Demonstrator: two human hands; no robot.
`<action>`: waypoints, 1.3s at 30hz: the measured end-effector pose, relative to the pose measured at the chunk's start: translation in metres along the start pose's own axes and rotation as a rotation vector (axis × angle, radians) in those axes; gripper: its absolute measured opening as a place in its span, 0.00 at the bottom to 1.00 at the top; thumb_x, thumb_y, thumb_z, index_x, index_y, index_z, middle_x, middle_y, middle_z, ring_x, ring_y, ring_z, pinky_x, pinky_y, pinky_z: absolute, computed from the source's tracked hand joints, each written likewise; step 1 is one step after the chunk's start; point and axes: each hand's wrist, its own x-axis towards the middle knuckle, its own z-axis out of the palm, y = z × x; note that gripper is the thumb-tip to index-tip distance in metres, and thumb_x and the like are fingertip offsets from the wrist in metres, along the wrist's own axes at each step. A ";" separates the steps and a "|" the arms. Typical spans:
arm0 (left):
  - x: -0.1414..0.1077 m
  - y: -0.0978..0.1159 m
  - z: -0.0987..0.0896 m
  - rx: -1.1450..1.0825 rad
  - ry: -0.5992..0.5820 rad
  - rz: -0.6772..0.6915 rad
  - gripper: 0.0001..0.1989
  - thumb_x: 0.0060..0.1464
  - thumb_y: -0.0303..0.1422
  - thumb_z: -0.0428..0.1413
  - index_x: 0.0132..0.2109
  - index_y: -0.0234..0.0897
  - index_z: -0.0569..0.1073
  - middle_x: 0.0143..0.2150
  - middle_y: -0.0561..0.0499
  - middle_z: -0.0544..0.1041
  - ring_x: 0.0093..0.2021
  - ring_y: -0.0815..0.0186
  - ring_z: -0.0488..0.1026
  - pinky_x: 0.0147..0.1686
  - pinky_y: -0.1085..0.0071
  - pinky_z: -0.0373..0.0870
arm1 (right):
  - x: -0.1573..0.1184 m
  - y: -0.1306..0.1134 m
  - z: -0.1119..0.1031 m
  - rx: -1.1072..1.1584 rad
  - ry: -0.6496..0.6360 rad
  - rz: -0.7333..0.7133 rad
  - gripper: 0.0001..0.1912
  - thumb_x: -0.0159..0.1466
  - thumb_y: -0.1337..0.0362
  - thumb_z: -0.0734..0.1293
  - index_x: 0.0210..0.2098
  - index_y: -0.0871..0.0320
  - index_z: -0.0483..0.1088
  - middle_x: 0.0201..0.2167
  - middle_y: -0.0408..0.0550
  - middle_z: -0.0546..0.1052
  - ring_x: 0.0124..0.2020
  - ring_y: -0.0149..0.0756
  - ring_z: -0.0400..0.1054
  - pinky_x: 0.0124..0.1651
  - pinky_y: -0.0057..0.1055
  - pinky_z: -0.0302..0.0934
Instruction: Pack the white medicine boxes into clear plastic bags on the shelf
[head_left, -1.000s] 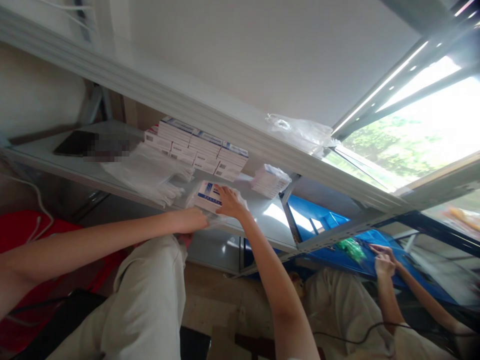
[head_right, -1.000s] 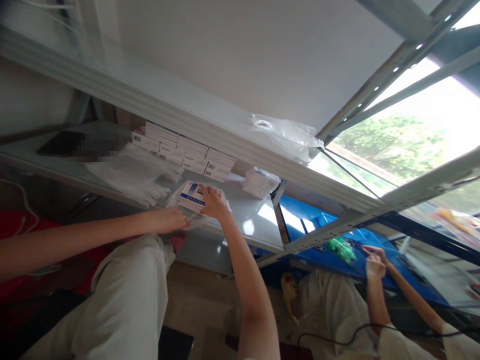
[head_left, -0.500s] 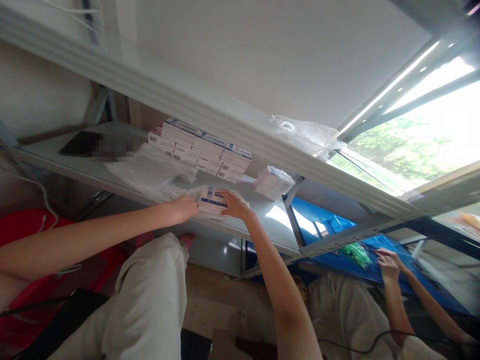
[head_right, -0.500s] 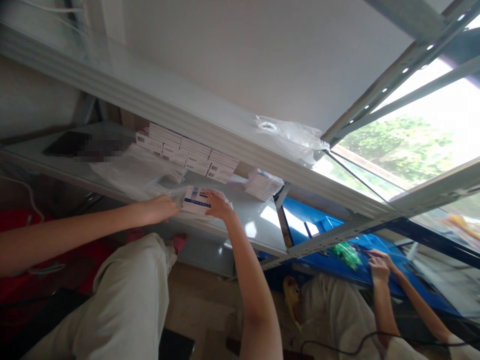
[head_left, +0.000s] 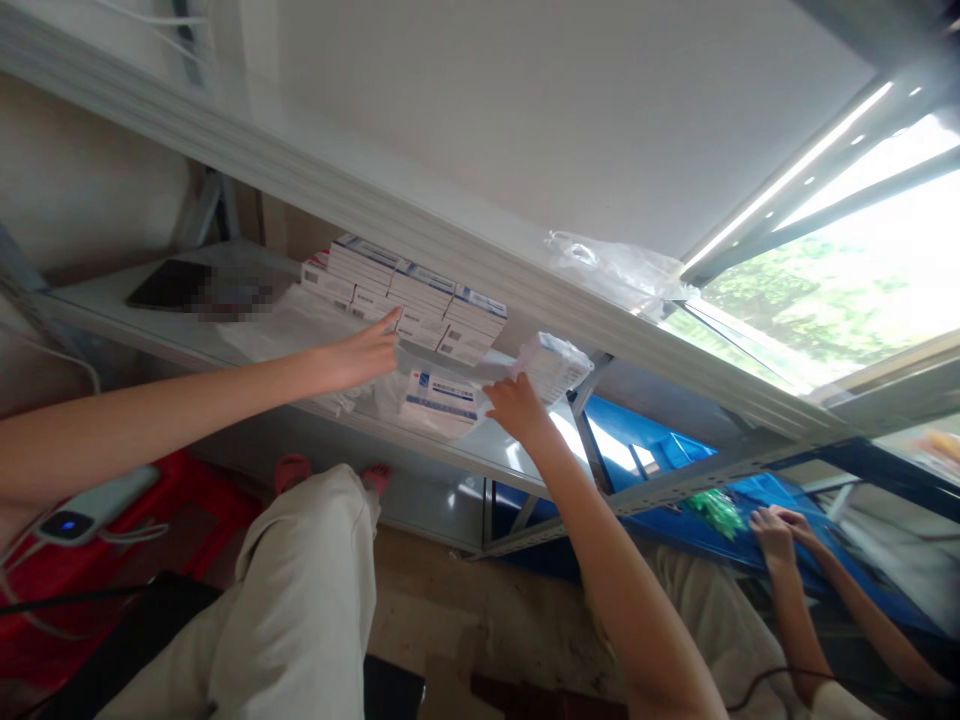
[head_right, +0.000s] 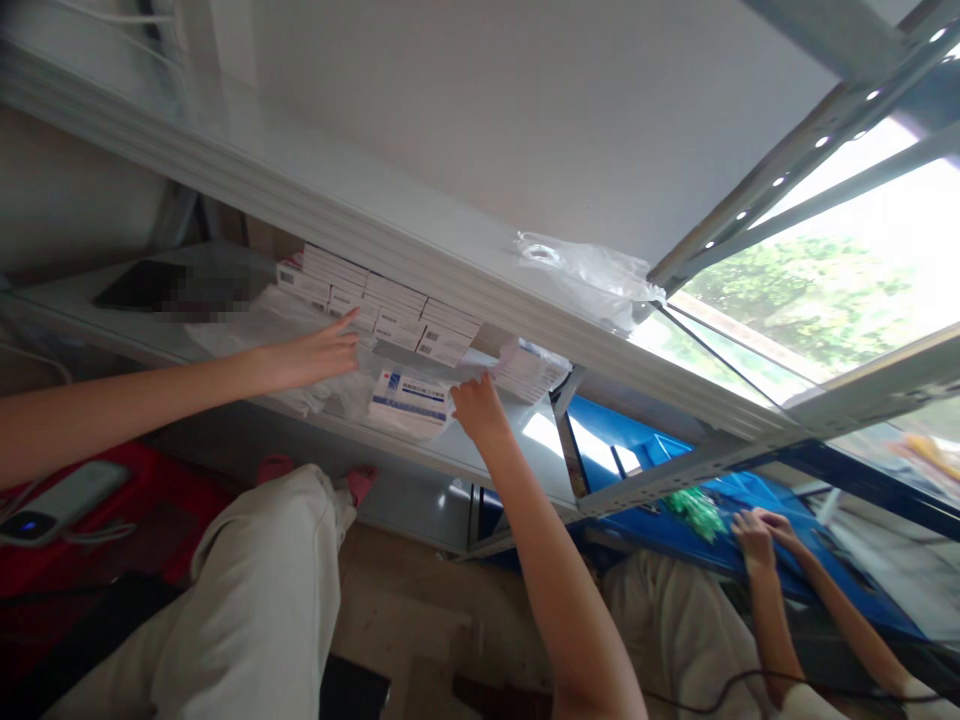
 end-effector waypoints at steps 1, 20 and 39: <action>0.002 -0.002 -0.002 0.019 -0.011 0.017 0.12 0.51 0.15 0.54 0.29 0.37 0.73 0.30 0.55 0.75 0.45 0.62 0.71 0.67 0.51 0.43 | 0.001 0.002 0.001 -0.045 0.028 -0.025 0.12 0.67 0.68 0.61 0.46 0.63 0.74 0.42 0.58 0.78 0.47 0.49 0.68 0.53 0.44 0.55; 0.035 -0.021 -0.023 -0.150 0.065 -0.030 0.10 0.62 0.25 0.50 0.39 0.38 0.76 0.36 0.48 0.73 0.45 0.60 0.69 0.55 0.61 0.58 | -0.006 0.038 0.004 0.584 0.518 0.056 0.13 0.67 0.67 0.59 0.35 0.56 0.76 0.38 0.53 0.76 0.46 0.45 0.65 0.51 0.42 0.57; -0.031 -0.010 0.098 -0.851 0.446 -0.648 0.34 0.46 0.21 0.47 0.61 0.31 0.48 0.63 0.33 0.55 0.57 0.57 0.63 0.48 0.66 0.70 | -0.030 -0.017 0.128 1.568 0.438 0.333 0.40 0.63 0.42 0.59 0.69 0.50 0.47 0.69 0.51 0.54 0.69 0.42 0.49 0.64 0.47 0.54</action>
